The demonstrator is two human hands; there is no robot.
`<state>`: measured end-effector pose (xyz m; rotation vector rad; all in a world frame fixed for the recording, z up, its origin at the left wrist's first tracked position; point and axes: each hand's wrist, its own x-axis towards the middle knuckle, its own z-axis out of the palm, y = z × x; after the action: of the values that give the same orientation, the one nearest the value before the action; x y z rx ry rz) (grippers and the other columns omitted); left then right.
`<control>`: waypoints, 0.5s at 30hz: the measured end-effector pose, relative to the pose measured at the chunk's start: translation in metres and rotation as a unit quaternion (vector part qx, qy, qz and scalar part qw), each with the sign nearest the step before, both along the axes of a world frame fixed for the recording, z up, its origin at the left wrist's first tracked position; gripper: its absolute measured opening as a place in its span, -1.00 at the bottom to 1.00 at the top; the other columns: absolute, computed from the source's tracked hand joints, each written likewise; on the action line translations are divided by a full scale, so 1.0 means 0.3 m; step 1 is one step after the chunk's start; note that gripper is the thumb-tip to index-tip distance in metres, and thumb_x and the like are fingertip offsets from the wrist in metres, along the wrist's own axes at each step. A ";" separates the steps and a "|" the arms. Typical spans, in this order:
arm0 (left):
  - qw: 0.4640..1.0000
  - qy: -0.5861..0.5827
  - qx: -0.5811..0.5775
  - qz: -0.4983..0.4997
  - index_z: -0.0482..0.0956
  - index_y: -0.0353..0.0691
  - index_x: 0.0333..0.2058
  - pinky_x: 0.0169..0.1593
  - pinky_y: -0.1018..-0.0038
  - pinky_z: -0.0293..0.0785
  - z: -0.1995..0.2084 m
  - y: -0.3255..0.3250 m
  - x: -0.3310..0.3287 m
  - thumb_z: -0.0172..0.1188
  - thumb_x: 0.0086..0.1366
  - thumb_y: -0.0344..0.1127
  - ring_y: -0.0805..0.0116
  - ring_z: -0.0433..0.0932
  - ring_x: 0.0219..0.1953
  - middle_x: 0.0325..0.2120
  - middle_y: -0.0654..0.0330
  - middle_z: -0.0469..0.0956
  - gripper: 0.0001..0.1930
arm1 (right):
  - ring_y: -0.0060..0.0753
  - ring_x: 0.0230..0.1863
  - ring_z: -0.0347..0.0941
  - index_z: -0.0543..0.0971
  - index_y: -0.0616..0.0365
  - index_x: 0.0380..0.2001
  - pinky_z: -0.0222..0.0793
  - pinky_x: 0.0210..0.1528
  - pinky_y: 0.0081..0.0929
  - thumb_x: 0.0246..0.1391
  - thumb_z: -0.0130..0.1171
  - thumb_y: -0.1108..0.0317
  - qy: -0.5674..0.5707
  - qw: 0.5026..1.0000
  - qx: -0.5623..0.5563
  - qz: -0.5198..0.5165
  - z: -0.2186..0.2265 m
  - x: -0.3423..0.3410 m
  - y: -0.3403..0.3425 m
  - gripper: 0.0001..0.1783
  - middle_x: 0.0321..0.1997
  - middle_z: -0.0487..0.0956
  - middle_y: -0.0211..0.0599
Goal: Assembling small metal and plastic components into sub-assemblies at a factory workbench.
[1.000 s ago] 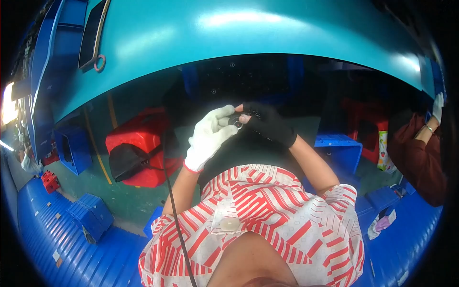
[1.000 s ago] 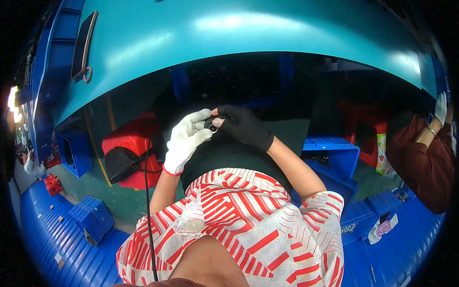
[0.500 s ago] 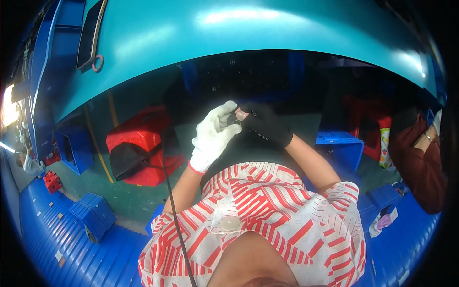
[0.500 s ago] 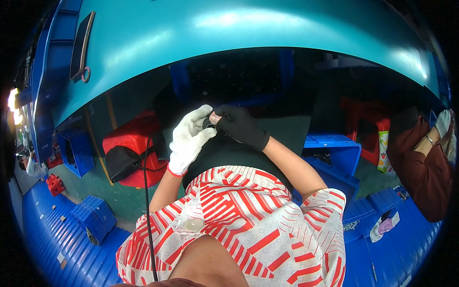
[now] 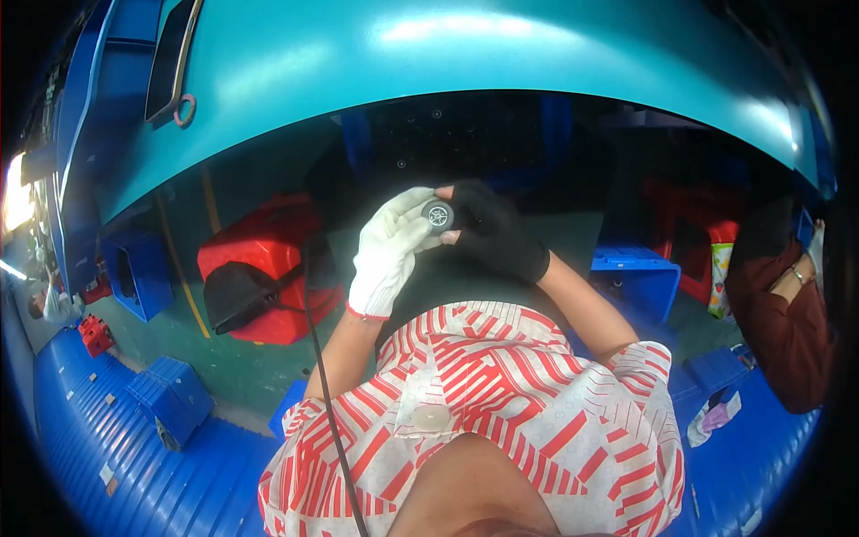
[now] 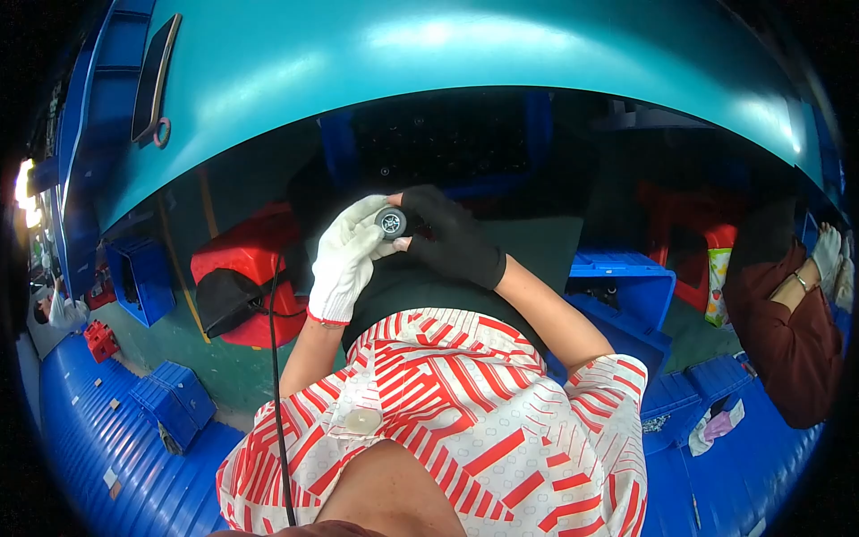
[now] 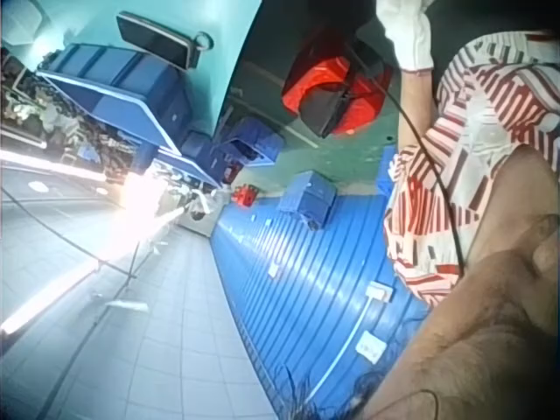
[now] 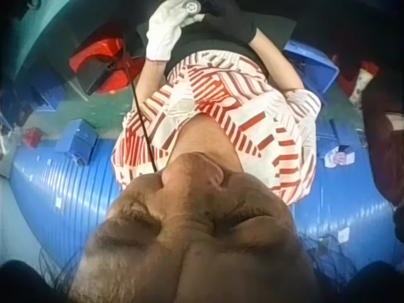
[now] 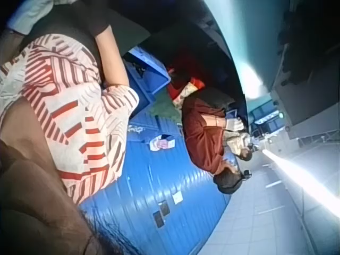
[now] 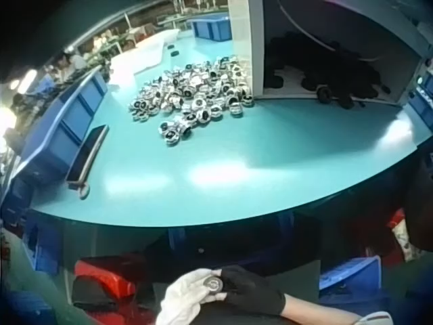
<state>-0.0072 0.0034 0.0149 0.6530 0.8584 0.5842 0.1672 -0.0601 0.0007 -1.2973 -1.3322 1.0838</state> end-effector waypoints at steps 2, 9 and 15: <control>0.998 -0.046 -0.033 -0.003 0.34 -0.46 0.02 -0.10 0.33 0.58 0.007 0.008 0.000 0.10 0.24 -0.43 0.14 0.56 -0.16 -0.12 -0.07 0.48 -0.61 | -0.22 -0.04 0.44 0.43 0.12 -0.03 0.42 -0.10 -0.44 -0.14 0.28 0.50 0.002 1.000 -0.012 0.007 -0.009 -0.001 0.002 -0.49 -0.05 0.44 -0.19; 0.997 -0.037 -0.062 0.007 0.36 -0.49 -0.02 -0.09 0.30 0.57 0.017 0.005 0.001 0.05 0.28 -0.43 0.07 0.59 -0.23 -0.11 -0.10 0.49 -0.66 | -0.24 -0.08 0.46 0.44 0.13 -0.05 0.43 -0.13 -0.45 -0.14 0.28 0.49 0.026 0.999 -0.033 0.003 -0.021 -0.007 -0.002 -0.51 -0.07 0.46 -0.20; 0.999 -0.030 -0.043 -0.001 0.37 -0.49 -0.03 -0.14 0.34 0.63 0.003 0.008 0.025 0.11 0.25 -0.44 0.16 0.58 -0.20 -0.13 -0.07 0.47 -0.66 | -0.24 -0.12 0.48 0.46 0.14 -0.07 0.44 -0.15 -0.41 -0.12 0.29 0.42 0.012 0.998 -0.053 -0.021 -0.029 0.003 -0.012 -0.54 -0.12 0.48 -0.17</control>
<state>0.0003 0.0058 0.0157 0.5555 0.8213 0.5605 0.1681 -0.0636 -0.0080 -1.3803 -1.2382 1.1493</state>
